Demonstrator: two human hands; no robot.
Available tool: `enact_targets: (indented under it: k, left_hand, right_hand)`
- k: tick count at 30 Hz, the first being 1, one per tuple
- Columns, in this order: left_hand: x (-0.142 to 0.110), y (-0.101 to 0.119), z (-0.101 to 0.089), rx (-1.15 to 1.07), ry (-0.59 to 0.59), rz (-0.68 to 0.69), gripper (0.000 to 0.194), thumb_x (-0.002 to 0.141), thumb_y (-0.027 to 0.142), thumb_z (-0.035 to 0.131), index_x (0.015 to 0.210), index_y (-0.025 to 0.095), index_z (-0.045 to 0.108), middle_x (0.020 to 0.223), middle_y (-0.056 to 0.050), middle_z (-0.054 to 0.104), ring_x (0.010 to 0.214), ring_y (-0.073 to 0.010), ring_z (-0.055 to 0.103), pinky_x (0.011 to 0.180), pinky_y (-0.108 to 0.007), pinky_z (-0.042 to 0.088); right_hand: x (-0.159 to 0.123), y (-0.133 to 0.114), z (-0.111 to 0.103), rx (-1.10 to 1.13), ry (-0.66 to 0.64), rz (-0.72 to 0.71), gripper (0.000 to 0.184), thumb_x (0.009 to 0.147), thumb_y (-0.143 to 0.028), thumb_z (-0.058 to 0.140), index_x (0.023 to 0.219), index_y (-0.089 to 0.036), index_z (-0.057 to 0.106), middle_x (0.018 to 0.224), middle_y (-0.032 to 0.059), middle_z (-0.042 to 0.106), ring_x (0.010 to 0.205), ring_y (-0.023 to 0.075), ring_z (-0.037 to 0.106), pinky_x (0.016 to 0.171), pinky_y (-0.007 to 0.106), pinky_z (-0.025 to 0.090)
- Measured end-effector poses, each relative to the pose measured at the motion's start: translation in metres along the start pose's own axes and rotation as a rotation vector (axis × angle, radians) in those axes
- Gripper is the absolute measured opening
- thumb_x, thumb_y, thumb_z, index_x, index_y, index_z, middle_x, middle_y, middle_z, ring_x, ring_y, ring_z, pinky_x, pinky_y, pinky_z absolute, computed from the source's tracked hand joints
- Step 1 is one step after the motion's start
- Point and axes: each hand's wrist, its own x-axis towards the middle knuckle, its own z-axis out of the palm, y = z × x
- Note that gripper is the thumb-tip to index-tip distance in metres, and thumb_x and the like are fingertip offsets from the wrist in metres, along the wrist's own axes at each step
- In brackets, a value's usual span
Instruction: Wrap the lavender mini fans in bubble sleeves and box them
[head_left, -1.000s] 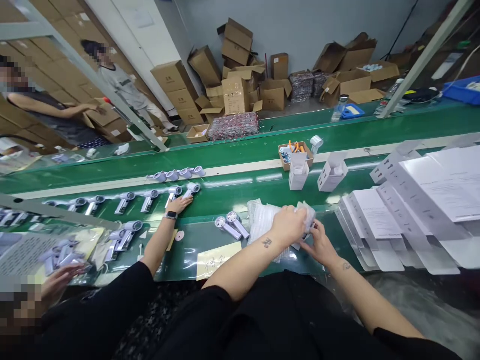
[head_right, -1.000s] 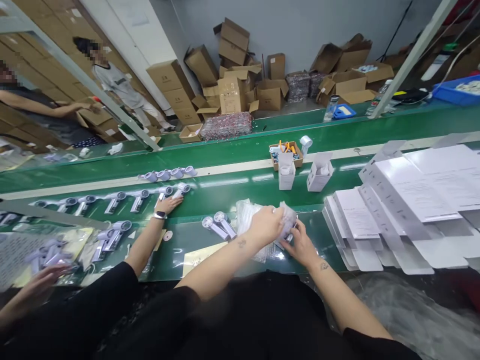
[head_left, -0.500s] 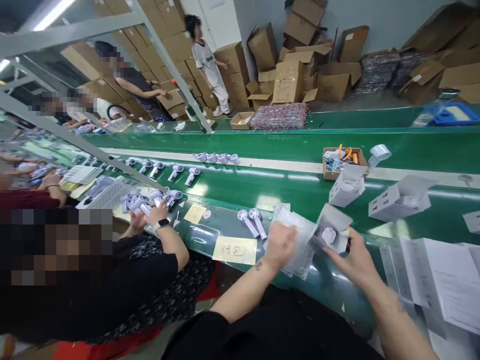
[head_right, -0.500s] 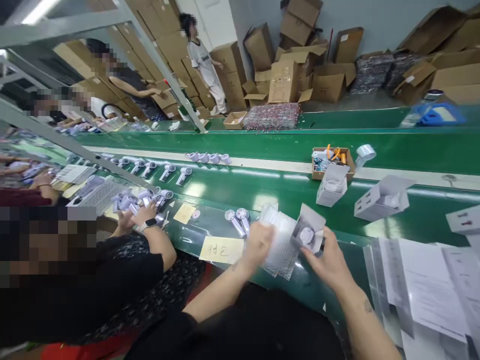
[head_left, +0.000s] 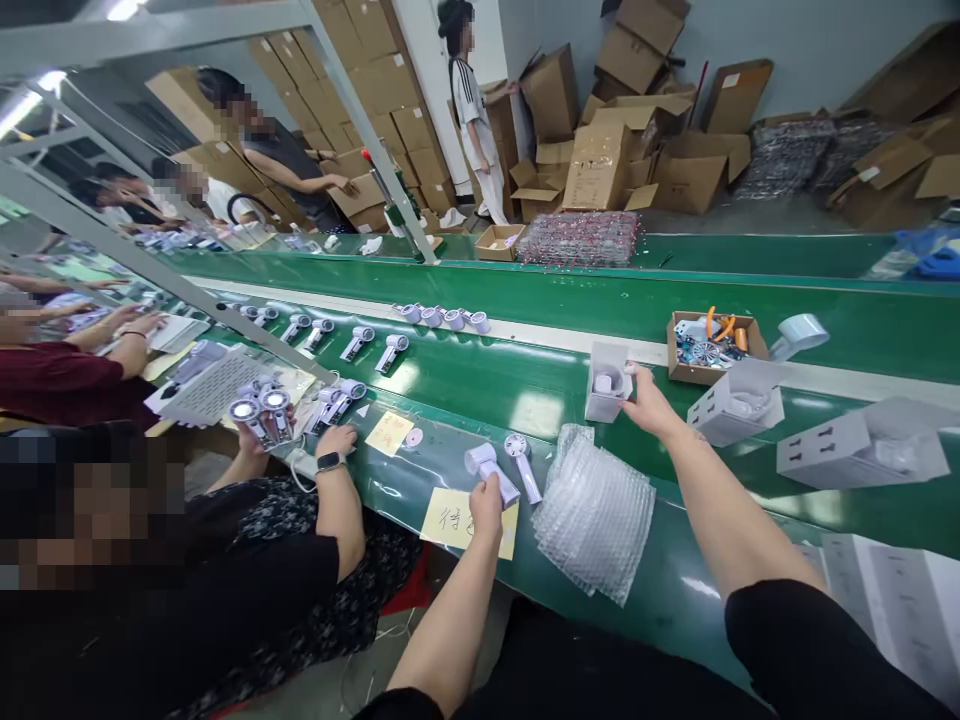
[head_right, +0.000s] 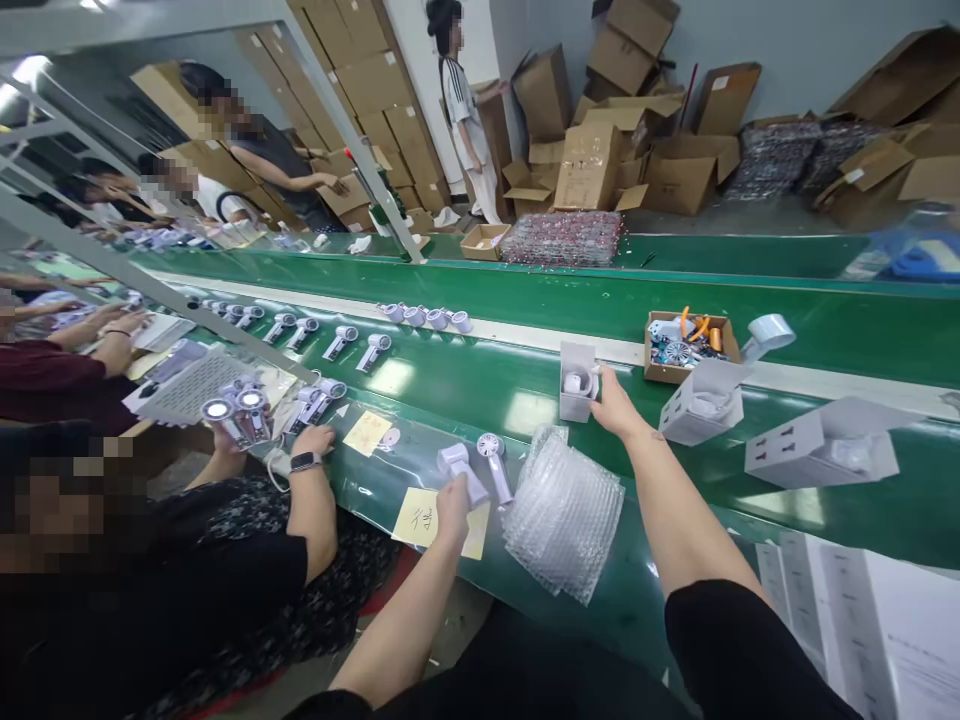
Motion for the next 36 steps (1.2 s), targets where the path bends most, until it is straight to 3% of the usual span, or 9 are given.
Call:
enact_targets:
  k: [3,5,8,13,17,23,27,32,36]
  left_hand:
    - [-0.037,0.008,0.010,-0.283,-0.215,0.104,0.039,0.083,0.049,0.042,0.072,0.014,0.055,0.062,-0.001,0.055,0.060,-0.0142,0.054,0.053,-0.023,0.040]
    - [-0.068,0.014,0.022,-0.347,-0.468,0.190,0.041,0.080,0.053,0.049,0.072,0.013,0.056,0.061,0.000,0.053,0.056,-0.0122,0.051,0.051,-0.022,0.039]
    - [-0.106,0.017,0.033,-0.060,-0.830,0.478,0.043,0.085,0.052,0.044,0.084,0.013,0.061,0.071,-0.003,0.059,0.064,-0.0145,0.055,0.057,-0.025,0.044]
    - [-0.098,-0.004,0.028,0.770,-0.838,1.454,0.026,0.086,0.032,0.052,0.103,0.013,0.058,0.102,-0.013,0.057,0.103,-0.0266,0.049,0.085,-0.040,0.041]
    - [-0.074,-0.022,0.039,1.127,-0.962,1.714,0.013,0.085,0.012,0.047,0.087,0.012,0.060,0.089,-0.011,0.058,0.091,-0.0220,0.051,0.077,-0.035,0.040]
    - [-0.096,-0.006,0.054,0.851,-0.906,1.421,0.022,0.088,0.023,0.044,0.083,0.014,0.063,0.082,-0.009,0.061,0.083,-0.0202,0.053,0.076,-0.032,0.040]
    - [-0.117,0.010,0.052,0.352,-1.125,1.052,0.017,0.083,0.023,0.048,0.083,0.018,0.064,0.082,-0.003,0.063,0.080,-0.0158,0.055,0.074,-0.027,0.040]
    - [-0.130,0.010,0.059,-0.173,-1.038,0.334,0.012,0.073,0.026,0.056,0.070,0.014,0.055,0.060,0.001,0.051,0.058,-0.0102,0.046,0.060,-0.024,0.036]
    - [-0.136,0.004,0.060,-0.287,-1.138,0.242,0.029,0.069,0.041,0.064,0.074,0.014,0.052,0.062,0.003,0.048,0.058,-0.0086,0.044,0.061,-0.023,0.036]
  right_hand:
    - [-0.059,-0.011,0.016,0.301,0.160,0.194,0.052,0.070,-0.036,0.066,0.114,-0.022,0.043,0.129,0.0128,0.046,0.117,0.0250,0.046,0.087,0.038,0.047]
    - [-0.109,-0.018,0.031,0.535,0.048,0.397,0.043,0.072,-0.046,0.065,0.103,-0.021,0.051,0.112,0.0118,0.059,0.105,0.0258,0.056,0.080,0.041,0.051]
    - [-0.173,-0.019,0.042,0.871,-0.139,0.637,0.039,0.070,-0.047,0.068,0.095,-0.018,0.057,0.089,0.0093,0.068,0.086,0.0254,0.065,0.071,0.040,0.055]
    - [-0.233,0.002,0.006,1.079,0.183,0.799,0.035,0.066,-0.029,0.076,0.095,-0.019,0.060,0.090,0.0059,0.069,0.081,0.0212,0.066,0.067,0.032,0.058]
    - [-0.286,0.004,-0.018,1.129,0.193,0.901,0.032,0.068,-0.023,0.074,0.097,-0.019,0.060,0.085,0.0054,0.069,0.071,0.0181,0.066,0.067,0.030,0.057]
    - [-0.350,-0.032,0.008,1.260,0.112,0.993,0.034,0.067,-0.021,0.075,0.097,-0.021,0.058,0.083,0.0035,0.068,0.071,0.0193,0.066,0.060,0.030,0.057]
    - [-0.337,-0.051,0.024,1.331,0.056,0.834,0.043,0.066,-0.019,0.073,0.104,-0.023,0.055,0.085,0.0017,0.066,0.077,0.0199,0.066,0.060,0.031,0.056]
    - [-0.320,-0.043,0.019,1.209,0.106,0.868,0.030,0.070,-0.022,0.071,0.095,-0.019,0.054,0.075,0.0027,0.065,0.068,0.0182,0.065,0.053,0.028,0.055]
    - [-0.326,-0.034,0.016,1.204,0.123,0.921,0.026,0.073,-0.024,0.069,0.093,-0.018,0.053,0.073,0.0038,0.064,0.065,0.0177,0.064,0.049,0.027,0.053]
